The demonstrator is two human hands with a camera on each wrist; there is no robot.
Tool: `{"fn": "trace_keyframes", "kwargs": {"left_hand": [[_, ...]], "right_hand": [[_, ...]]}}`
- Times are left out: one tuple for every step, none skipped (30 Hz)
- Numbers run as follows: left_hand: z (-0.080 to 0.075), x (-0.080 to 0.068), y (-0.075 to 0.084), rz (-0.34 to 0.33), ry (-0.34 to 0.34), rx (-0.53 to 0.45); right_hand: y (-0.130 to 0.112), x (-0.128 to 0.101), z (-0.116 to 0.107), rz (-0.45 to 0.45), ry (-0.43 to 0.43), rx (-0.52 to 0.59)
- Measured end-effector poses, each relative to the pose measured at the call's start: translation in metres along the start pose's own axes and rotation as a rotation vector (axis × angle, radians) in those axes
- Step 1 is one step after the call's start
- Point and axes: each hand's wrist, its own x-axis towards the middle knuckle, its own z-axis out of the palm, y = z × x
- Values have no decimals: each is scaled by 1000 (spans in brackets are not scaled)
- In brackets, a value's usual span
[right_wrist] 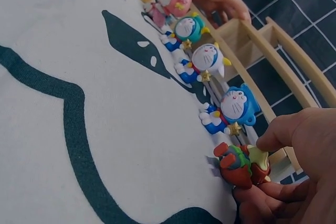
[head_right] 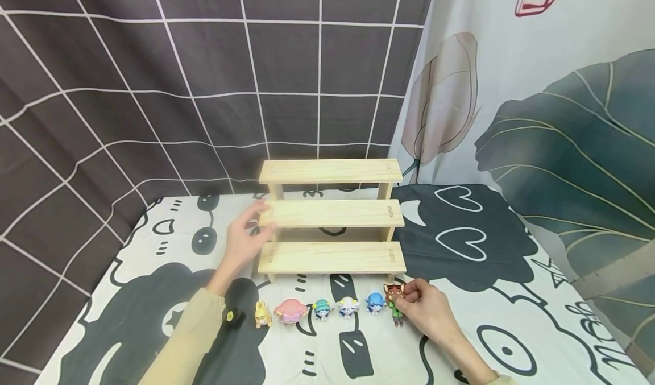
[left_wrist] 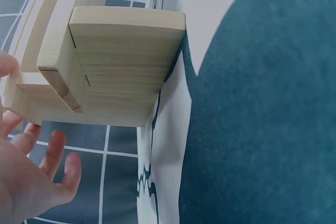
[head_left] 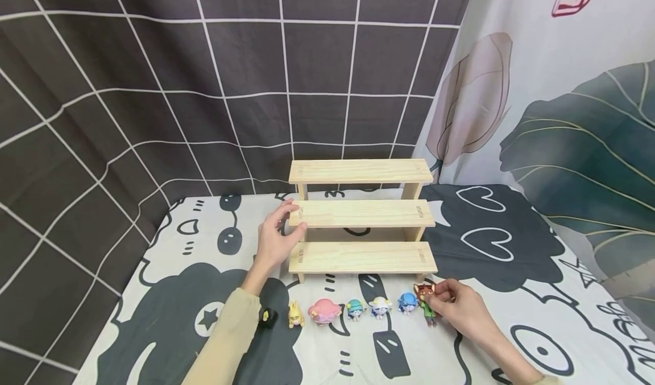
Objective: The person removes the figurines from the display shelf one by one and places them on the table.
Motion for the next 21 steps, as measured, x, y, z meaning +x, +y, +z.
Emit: {"fn": "trace_keyframes", "kwargs": {"left_hand": [[0, 0, 0, 1, -2, 2], [0, 0, 1, 2, -3, 3], [0, 0, 1, 2, -3, 3], [0, 1, 1, 2, -4, 3], [0, 1, 1, 0, -5, 3], [0, 1, 2, -2, -7, 4], [-1, 1, 2, -4, -9, 6], [-1, 2, 2, -7, -12, 8], [-1, 2, 2, -11, -16, 9], [-2, 2, 3, -14, -19, 13], [-2, 2, 3, -18, -24, 15], [-3, 1, 4, -22, -29, 18], [-3, 1, 4, -27, -33, 19], [-4, 1, 4, -32, -37, 19], [-4, 0, 5, -36, -41, 21], [-5, -1, 5, -39, -44, 23], [-6, -1, 5, -41, -47, 25], [-6, -2, 5, -41, -49, 26], [-7, -2, 5, -39, -51, 27], [-8, -3, 5, -34, -53, 32], [-8, -3, 4, -29, -54, 37]], "right_hand": [[0, 0, 0, 1, -2, -5], [0, 0, -1, 1, -5, -9], [0, 0, -1, -3, -5, -12], [0, 1, -1, -8, -7, -17], [0, 1, -1, -12, -6, -22], [1, 1, -1, -14, -6, -25], [1, 1, -1, -15, -6, -26], [1, 1, -1, -20, -5, -27], [1, 1, -1, -23, -5, -28], [1, 2, -1, -20, -7, -28], [1, 2, -1, -16, -10, -25], [1, 2, -1, -12, -14, -25], [1, 2, -1, -8, -20, -22], [0, 1, -1, -2, -28, -19], [0, 1, -2, 6, -34, -18], [0, 0, -2, 10, -40, -16], [0, 0, -3, 13, -41, -21], [0, -1, -4, 15, -40, -27], [0, -1, -5, 17, -36, -33], [0, -2, -6, 14, -30, -38], [1, -2, -8, 10, -22, -41]]}}
